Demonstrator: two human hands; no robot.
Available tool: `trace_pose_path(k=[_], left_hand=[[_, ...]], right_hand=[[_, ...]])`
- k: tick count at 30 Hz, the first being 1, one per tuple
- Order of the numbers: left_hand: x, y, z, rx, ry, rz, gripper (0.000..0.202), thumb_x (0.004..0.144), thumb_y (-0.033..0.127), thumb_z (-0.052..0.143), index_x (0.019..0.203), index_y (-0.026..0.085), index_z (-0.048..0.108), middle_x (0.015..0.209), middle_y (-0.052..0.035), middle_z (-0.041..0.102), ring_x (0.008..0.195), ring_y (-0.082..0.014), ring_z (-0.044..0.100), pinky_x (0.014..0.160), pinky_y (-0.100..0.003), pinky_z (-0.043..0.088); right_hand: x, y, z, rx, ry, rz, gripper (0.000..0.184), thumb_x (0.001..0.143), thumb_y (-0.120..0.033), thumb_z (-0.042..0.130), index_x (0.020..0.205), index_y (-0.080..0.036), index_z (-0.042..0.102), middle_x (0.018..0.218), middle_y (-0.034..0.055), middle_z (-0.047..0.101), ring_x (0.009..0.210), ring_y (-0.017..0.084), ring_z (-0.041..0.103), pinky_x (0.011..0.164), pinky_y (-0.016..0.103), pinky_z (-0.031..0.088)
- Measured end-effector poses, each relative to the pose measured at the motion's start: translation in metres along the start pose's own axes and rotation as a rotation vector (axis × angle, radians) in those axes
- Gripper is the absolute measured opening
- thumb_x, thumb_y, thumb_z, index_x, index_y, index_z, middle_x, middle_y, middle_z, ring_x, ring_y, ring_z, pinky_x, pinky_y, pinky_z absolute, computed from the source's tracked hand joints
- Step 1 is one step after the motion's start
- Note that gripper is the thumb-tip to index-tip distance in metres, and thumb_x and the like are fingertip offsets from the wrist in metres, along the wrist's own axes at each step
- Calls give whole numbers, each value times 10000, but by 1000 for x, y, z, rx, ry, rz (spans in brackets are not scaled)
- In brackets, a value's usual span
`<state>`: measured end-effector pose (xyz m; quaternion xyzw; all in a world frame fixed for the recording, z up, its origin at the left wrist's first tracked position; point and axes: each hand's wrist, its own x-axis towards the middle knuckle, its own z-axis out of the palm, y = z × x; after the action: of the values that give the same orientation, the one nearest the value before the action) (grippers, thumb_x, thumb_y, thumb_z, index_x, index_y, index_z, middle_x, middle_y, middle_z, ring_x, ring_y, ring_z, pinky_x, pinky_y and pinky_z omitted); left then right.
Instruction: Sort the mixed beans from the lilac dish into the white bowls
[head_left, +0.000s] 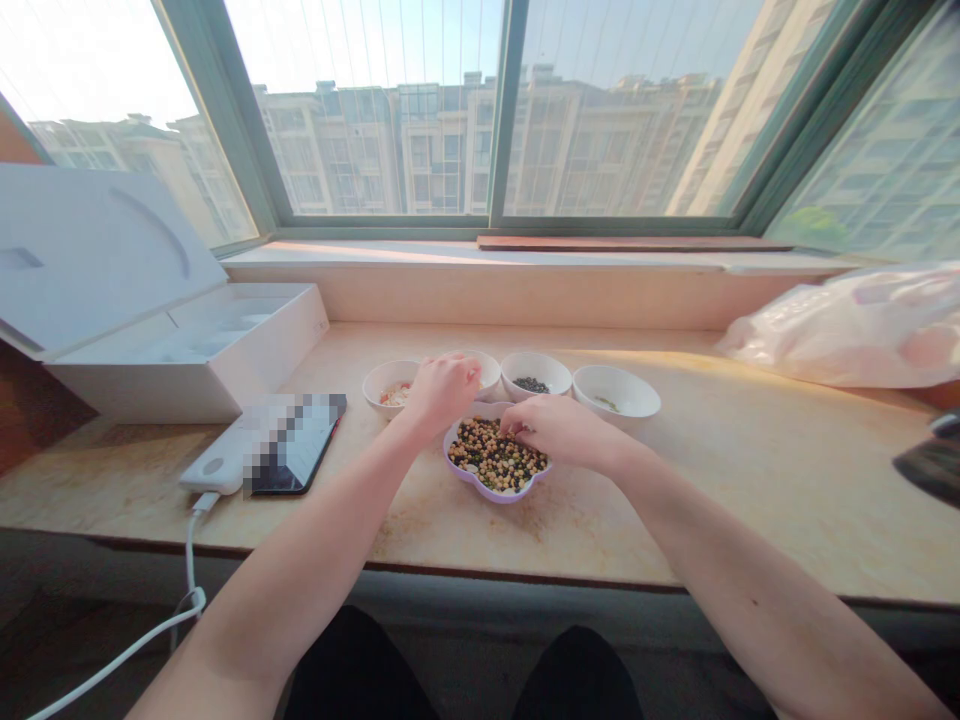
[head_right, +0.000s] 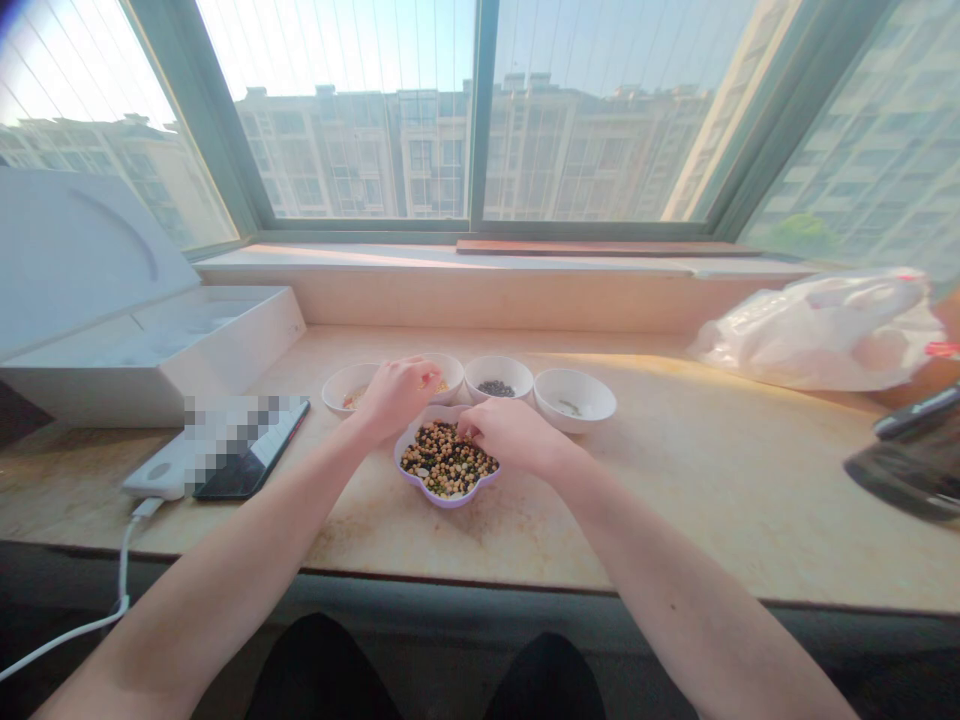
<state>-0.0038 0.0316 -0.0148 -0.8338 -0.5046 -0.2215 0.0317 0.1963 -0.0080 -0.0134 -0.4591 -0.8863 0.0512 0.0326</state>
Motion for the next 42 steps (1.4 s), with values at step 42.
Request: trace_pose_path(k=[42], left_hand=[[-7, 7, 2, -311, 3, 99, 260, 984, 184, 533, 1025, 187, 790, 1002, -69, 747, 898, -182, 683, 911, -311, 529]], right_hand=[[1, 6, -2, 570, 270, 66, 312, 911, -199, 631, 1222, -212, 657, 945, 38, 788, 748, 162, 685, 750, 302, 536]])
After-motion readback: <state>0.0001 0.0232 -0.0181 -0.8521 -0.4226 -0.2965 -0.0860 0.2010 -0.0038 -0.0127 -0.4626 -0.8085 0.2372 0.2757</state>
